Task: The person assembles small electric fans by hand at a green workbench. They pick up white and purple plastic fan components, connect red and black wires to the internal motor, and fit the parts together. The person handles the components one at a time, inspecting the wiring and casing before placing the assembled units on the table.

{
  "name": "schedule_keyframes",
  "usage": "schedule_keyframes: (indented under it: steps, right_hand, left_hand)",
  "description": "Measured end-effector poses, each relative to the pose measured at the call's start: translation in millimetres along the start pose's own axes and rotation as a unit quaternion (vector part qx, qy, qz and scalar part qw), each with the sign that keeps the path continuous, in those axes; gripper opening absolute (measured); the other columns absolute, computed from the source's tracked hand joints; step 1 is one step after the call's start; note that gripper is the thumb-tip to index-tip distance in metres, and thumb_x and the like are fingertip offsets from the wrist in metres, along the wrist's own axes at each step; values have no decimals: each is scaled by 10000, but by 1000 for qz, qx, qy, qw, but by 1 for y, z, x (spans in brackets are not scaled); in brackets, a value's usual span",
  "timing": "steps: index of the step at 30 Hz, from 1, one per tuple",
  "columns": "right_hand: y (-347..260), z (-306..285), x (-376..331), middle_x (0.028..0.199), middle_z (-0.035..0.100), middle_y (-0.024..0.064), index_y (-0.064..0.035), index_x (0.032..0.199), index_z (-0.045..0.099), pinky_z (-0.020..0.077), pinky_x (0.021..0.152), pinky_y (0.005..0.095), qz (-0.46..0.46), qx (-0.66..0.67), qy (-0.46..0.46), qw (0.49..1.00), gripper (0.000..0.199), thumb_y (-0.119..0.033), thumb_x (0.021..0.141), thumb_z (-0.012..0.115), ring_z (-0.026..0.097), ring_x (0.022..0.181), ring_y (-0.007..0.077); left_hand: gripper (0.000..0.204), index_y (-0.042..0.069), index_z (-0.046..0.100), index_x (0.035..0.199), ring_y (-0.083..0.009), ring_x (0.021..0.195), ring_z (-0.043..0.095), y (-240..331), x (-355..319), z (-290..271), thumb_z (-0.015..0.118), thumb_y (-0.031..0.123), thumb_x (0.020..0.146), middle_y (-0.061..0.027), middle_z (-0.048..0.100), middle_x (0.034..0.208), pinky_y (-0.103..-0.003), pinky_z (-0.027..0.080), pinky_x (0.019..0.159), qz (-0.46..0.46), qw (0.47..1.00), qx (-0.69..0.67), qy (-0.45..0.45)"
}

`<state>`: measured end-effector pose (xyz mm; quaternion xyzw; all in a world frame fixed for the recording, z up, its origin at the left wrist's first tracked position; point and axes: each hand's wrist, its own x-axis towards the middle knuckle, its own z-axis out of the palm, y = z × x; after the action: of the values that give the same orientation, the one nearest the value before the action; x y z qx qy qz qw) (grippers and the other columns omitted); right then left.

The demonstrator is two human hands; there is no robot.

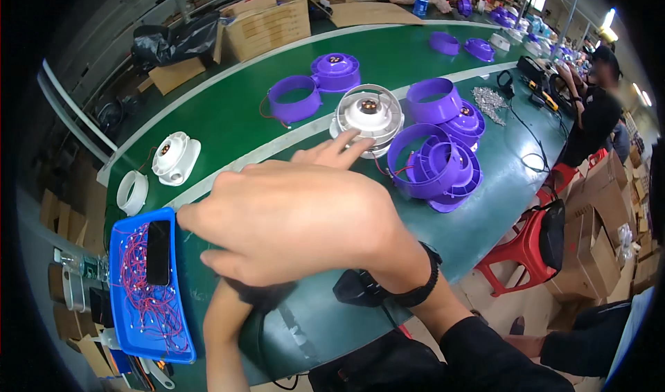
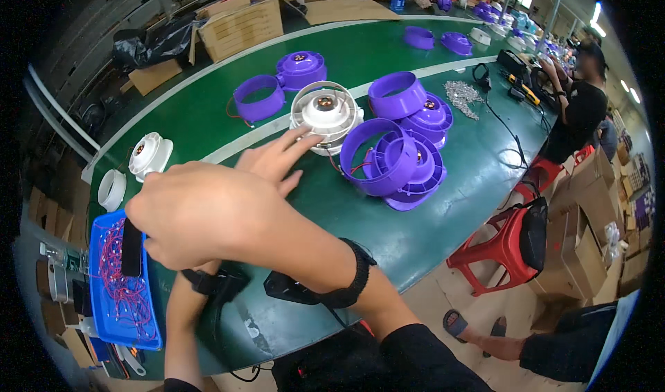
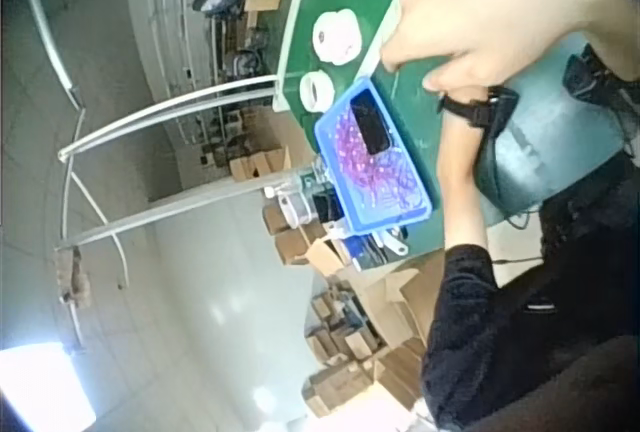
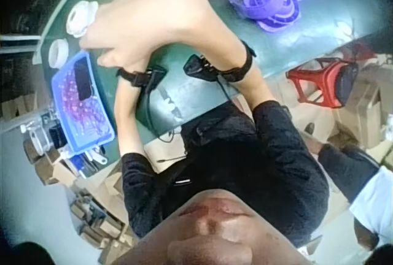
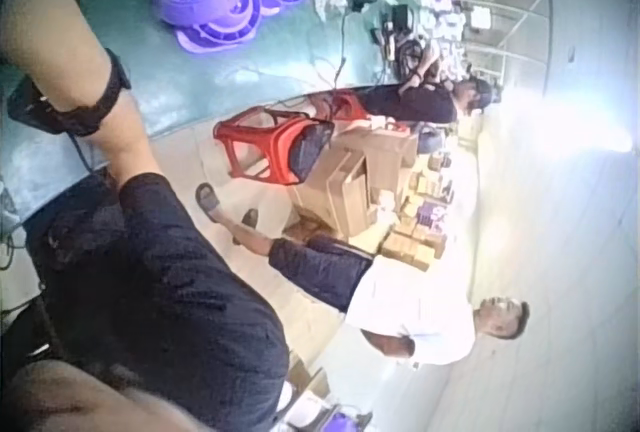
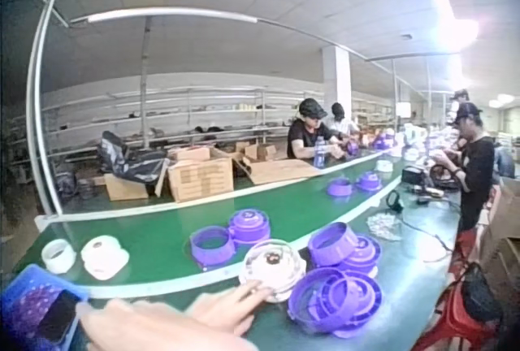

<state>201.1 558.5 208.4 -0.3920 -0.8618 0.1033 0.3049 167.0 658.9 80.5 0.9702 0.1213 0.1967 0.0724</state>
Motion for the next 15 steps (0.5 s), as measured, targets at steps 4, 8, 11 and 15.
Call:
schedule_keyframes:
  steps: [4, 8, 11, 15]
  right_hand:
    - [4, 2, -8, 757, 686, 239, 49, 753, 699, 578, 679, 429, -8, -15, 21, 1000, 234, -181, 773, 663, 704, 717, 388]
    - [6, -2, -8, 779, 687, 238, 39, 777, 697, 577, 684, 436, -1, -3, 23, 1000, 235, -195, 781, 678, 706, 738, 386]
    - [8, -4, -11, 815, 692, 244, 38, 791, 698, 577, 699, 444, 12, 0, 35, 999, 241, -203, 792, 686, 709, 771, 385]
    - [9, -11, -7, 862, 699, 242, 35, 806, 701, 574, 727, 453, 58, 28, -20, 998, 263, -227, 804, 694, 710, 811, 390]
  left_hand:
    - [569, 205, 514, 1314, -350, 987, 665, -9, 33, 48, 730, 95, 799, -105, 516, 1326, -472, 554, 760, -12, 1000, 3, 19]
    - [411, 164, 589, 1168, -358, 867, 680, -9, 52, 52, 751, 144, 791, -93, 559, 1211, -481, 549, 735, -81, 996, 23, 5]
    - [306, 125, 648, 1061, -365, 847, 679, -16, 50, 54, 764, 180, 783, -105, 580, 1150, -492, 544, 721, -82, 996, 20, 33]
    - [349, 85, 712, 1040, -384, 872, 692, -22, 48, 9, 795, 168, 712, -136, 706, 945, -483, 549, 774, -215, 970, 62, -93]
